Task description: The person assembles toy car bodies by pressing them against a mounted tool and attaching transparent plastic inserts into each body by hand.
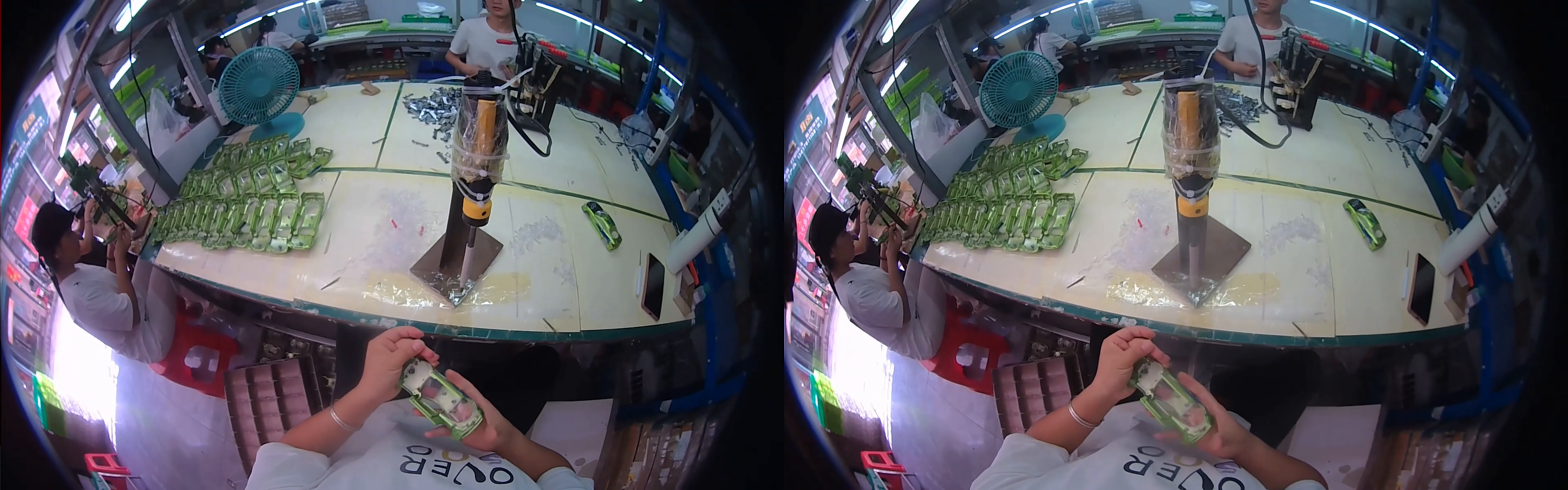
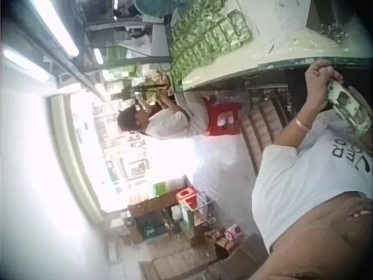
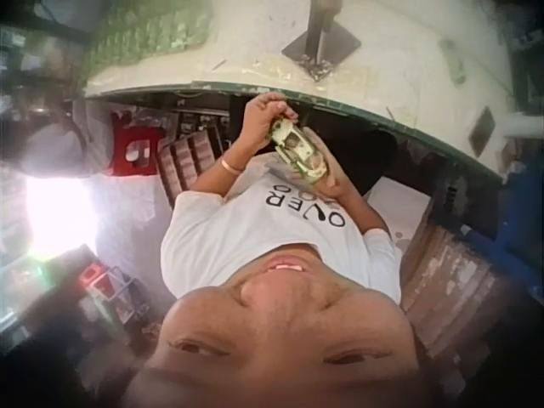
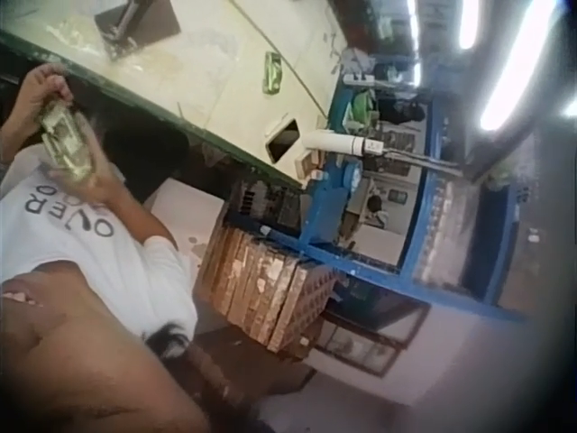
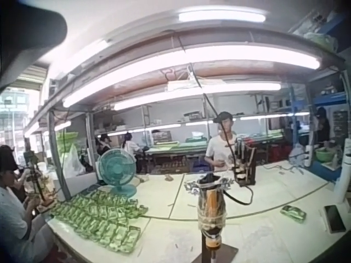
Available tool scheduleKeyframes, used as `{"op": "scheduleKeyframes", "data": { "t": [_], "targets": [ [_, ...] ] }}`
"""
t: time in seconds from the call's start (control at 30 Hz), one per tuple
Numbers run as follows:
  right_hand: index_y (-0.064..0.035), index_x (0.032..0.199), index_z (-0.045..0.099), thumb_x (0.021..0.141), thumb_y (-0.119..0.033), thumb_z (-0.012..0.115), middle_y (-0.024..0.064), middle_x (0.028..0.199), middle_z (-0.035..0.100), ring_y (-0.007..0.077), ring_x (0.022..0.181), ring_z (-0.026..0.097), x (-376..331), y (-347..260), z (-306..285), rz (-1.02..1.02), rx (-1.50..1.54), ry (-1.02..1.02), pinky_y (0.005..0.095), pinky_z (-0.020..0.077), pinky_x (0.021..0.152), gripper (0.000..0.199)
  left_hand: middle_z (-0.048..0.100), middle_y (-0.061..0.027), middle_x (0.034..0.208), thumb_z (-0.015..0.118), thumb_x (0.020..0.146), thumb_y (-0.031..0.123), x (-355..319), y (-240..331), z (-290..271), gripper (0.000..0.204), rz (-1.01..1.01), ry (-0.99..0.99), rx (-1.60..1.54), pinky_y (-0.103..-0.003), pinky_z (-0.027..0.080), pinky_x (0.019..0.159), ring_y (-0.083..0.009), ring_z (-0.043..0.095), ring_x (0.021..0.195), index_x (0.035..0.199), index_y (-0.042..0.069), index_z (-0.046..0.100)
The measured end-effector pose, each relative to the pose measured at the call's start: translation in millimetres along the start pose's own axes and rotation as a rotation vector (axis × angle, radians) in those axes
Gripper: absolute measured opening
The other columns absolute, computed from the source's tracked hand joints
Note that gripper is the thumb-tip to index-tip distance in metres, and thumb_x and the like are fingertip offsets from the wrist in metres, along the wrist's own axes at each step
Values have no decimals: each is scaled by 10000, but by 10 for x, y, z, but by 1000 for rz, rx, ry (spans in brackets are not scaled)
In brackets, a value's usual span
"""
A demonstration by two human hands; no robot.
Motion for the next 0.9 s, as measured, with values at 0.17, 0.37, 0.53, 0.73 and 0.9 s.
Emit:
{"op": "scheduleKeyframes", "data": {
  "t": [0.17, 0.37, 0.53, 0.73, 0.9],
  "targets": [
    [-33, 1271, 178, 630, -291, 677, 168, 1220, 339, 307, 1027, 432, -23, 36, -88, 282, 274, -83, 355, 427, 761, 853, 605, -170, 744, 523, 758, -16, -16, -29, 148, 158, 59, -167, 198, -268, 491, 623, -198, 603, 693, 910, -26, 482],
    [25, 1211, 285, 616, -108, 645, 168, 1106, 459, 227, 832, 534, -113, -109, -108, 151, -202, 45, 292, 446, 681, 707, 593, -149, 878, 557, 738, -13, -107, 90, 199, 162, 119, -236, 235, -275, 450, 732, -173, 564, 817, 897, -25, 529],
    [40, 1190, 315, 565, -153, 714, 186, 1086, 475, 259, 969, 516, -141, -537, 133, -312, -1467, 289, 319, 410, 821, 766, 511, -117, 993, 583, 697, -59, -176, 197, 316, 208, 386, -327, 343, -274, 406, 796, -168, 488, 933, 900, -19, 558],
    [35, 1126, 397, 497, -109, 739, 134, 904, 524, 206, 739, 538, -77, -827, 321, -791, -1812, 305, 292, 449, 673, 731, 500, -121, 971, 628, 640, -61, -104, 357, 569, 255, 570, -381, 522, -274, 383, 790, -188, 479, 908, 884, -29, 560],
    [5, 1084, 433, 481, -61, 713, 148, 949, 533, 263, 760, 549, -75, -893, 313, -854, -1787, 296, 316, 457, 648, 669, 501, -116, 959, 664, 618, -34, -93, 384, 626, 281, 644, -382, 646, -264, 393, 760, -187, 480, 889, 882, -12, 570]
  ]
}}
Point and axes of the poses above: each hand's wrist, its own x-axis towards the middle knuckle, its own z-axis out of the palm, y = z × x, the point moved 3 cm from there along x, towards the middle knuckle
